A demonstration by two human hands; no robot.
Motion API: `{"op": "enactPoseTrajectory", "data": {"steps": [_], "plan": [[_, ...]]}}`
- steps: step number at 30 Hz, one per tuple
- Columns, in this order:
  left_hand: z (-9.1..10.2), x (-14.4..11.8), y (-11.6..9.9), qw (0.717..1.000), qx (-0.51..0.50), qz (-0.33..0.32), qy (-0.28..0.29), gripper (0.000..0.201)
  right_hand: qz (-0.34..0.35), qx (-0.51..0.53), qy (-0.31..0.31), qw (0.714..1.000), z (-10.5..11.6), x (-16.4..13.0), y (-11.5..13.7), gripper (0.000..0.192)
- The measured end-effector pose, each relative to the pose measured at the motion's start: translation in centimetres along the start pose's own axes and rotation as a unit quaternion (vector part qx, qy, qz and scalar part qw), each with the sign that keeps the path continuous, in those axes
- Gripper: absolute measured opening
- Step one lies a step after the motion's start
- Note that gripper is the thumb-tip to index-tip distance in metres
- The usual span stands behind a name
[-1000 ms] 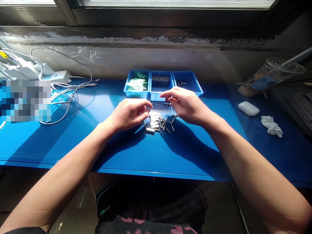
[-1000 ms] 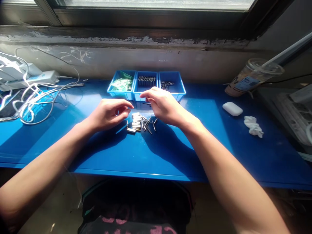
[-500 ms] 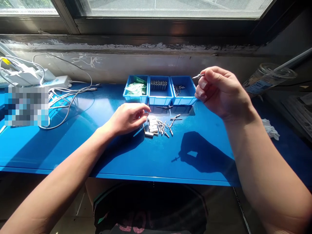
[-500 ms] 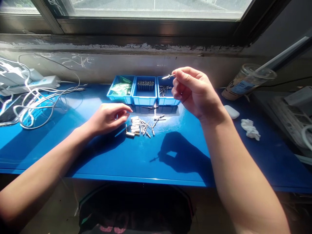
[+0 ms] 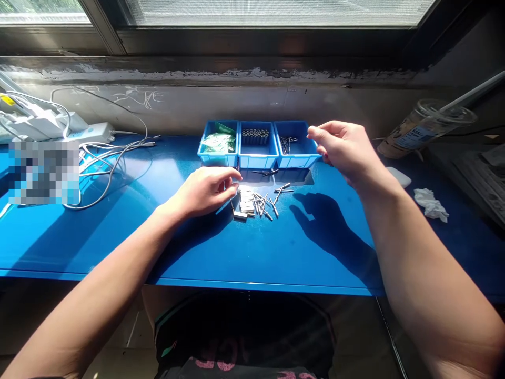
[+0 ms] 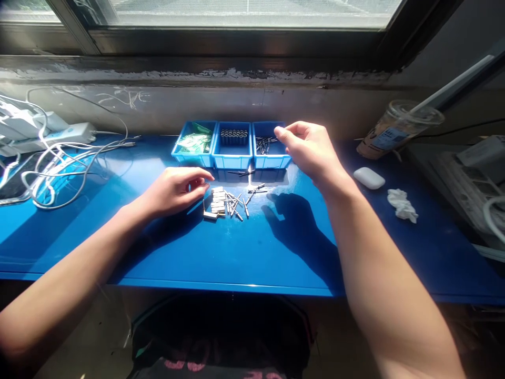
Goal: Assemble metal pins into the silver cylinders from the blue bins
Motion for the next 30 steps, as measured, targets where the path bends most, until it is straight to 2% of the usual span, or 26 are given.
{"op": "enactPoseTrajectory", "data": {"steps": [2, 4, 7, 9, 11, 25, 30], "plan": [[-0.1, 0.0, 0.1, 1.0, 0.0, 0.007, 0.002, 0.027, 0.045, -0.017, 0.057, 0.997, -1.9, -0.8, 1.3, 0.022], [-0.2, 0.0, 0.2, 1.0, -0.002, 0.015, 0.004, 0.028, 0.128, -0.05, 0.133, 0.982, -4.9, -2.4, 3.1, 0.02], [-0.5, 0.0, 0.3, 1.0, -0.005, 0.024, 0.012, 0.027, 0.24, -0.136, 0.241, 0.93, -9.8, -5.5, 4.5, 0.032], [-0.7, 0.0, 0.3, 0.999, -0.002, 0.025, 0.02, 0.027, 0.265, -0.186, 0.288, 0.901, -12.2, -6.9, 4.3, 0.042], [-0.9, 0.0, 0.3, 0.999, 0.005, 0.023, 0.029, 0.026, 0.254, -0.219, 0.313, 0.889, -13.4, -7.4, 3.7, 0.043], [-1.3, 0.1, 0.1, 0.999, 0.019, 0.006, 0.049, 0.024, 0.195, -0.208, 0.299, 0.911, -13.9, -6.7, 2.2, 0.03], [-1.3, 0.2, 0.0, 0.999, 0.019, 0.001, 0.047, 0.026, 0.203, -0.179, 0.283, 0.92, -14.0, -6.4, 2.5, 0.017]]}}
Point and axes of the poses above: each hand's wrist, its own x-axis towards the middle knuckle, its own z-axis out of the back of the hand, y = z × x, the point moved 9 cm from there along x, towards the middle knuckle, and after that the axes turned 4 degrees about x, right-handed, at the moved point
